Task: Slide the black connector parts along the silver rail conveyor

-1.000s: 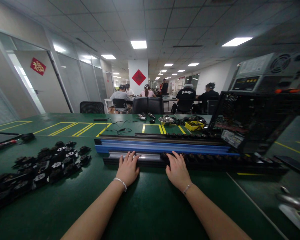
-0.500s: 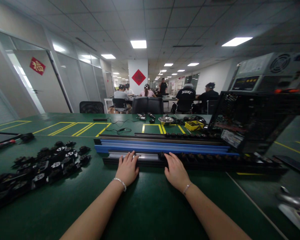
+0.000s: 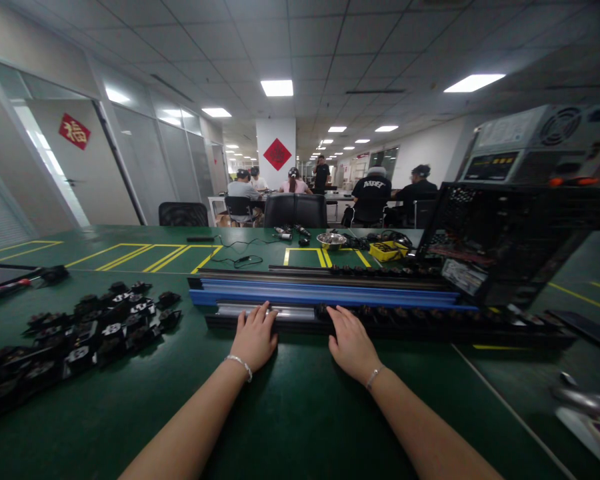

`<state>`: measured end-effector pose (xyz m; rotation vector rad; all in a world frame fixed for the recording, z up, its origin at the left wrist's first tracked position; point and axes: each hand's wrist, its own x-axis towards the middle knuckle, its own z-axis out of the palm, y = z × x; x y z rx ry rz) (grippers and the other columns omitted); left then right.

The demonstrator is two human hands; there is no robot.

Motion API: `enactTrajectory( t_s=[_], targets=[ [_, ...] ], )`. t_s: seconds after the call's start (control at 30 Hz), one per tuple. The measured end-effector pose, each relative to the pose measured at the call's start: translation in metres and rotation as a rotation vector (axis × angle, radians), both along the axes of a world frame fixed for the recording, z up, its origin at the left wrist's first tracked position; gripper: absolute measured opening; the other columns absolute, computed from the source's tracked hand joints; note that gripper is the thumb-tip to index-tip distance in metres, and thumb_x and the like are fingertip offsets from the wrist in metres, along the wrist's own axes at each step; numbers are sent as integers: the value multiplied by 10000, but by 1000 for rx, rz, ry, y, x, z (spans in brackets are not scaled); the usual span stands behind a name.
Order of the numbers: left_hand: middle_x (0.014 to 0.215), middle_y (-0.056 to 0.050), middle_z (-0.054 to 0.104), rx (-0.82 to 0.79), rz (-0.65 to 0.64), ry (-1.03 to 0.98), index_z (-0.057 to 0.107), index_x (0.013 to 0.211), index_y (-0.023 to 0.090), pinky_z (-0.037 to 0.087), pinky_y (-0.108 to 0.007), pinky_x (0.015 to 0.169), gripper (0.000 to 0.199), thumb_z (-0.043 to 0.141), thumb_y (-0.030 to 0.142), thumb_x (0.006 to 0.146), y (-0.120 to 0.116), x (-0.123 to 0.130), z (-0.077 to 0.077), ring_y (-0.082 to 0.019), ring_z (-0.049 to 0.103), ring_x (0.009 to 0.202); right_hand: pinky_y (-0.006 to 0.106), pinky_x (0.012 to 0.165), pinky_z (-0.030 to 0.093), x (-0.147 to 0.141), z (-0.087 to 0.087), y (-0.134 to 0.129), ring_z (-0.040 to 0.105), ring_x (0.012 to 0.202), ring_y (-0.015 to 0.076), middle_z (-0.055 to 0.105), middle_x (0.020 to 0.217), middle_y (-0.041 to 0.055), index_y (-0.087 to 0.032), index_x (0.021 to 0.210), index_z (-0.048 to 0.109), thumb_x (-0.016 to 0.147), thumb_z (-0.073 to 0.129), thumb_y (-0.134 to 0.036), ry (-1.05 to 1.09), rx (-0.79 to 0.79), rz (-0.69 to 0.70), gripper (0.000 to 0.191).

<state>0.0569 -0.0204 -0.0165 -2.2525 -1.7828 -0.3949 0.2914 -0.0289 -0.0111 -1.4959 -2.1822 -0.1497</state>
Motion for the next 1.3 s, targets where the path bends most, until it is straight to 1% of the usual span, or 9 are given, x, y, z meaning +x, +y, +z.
enactTrajectory(
  t_s=[0.53, 1.0, 1.17, 1.3],
  targets=[
    [1400, -58, 350, 0, -6, -8, 423, 1237, 263, 211, -488, 1027, 478, 464, 308, 763, 0, 0, 1, -245, 324, 1255, 374, 1045, 220, 0, 0, 0, 315, 1241, 208, 458, 1302, 104, -92, 1313, 359, 732, 406, -163, -38, -27, 30, 587],
    [1401, -62, 349, -7, -1, -12, 422, 1241, 258, 197, -489, 1035, 480, 460, 311, 766, -1, 0, 1, -245, 321, 1257, 401, 1051, 184, -1, 1, -2, 276, 1271, 211, 426, 1336, 88, -132, 1345, 314, 728, 415, -172, -76, -53, 55, 626],
    [1407, -61, 340, -21, 4, -6, 419, 1245, 259, 194, -491, 1037, 482, 457, 306, 768, -1, 0, 3, -247, 315, 1262, 406, 1054, 183, -2, 0, -2, 273, 1276, 213, 409, 1349, 85, -143, 1343, 322, 722, 411, -175, -54, -43, 34, 628],
    [1407, -63, 338, -19, 1, 3, 412, 1250, 258, 192, -488, 1038, 482, 456, 310, 773, -2, 0, 3, -246, 313, 1263, 407, 1055, 185, -3, -1, -2, 284, 1269, 217, 427, 1331, 103, -116, 1324, 348, 721, 412, -183, -37, -41, 15, 611]
  ],
)
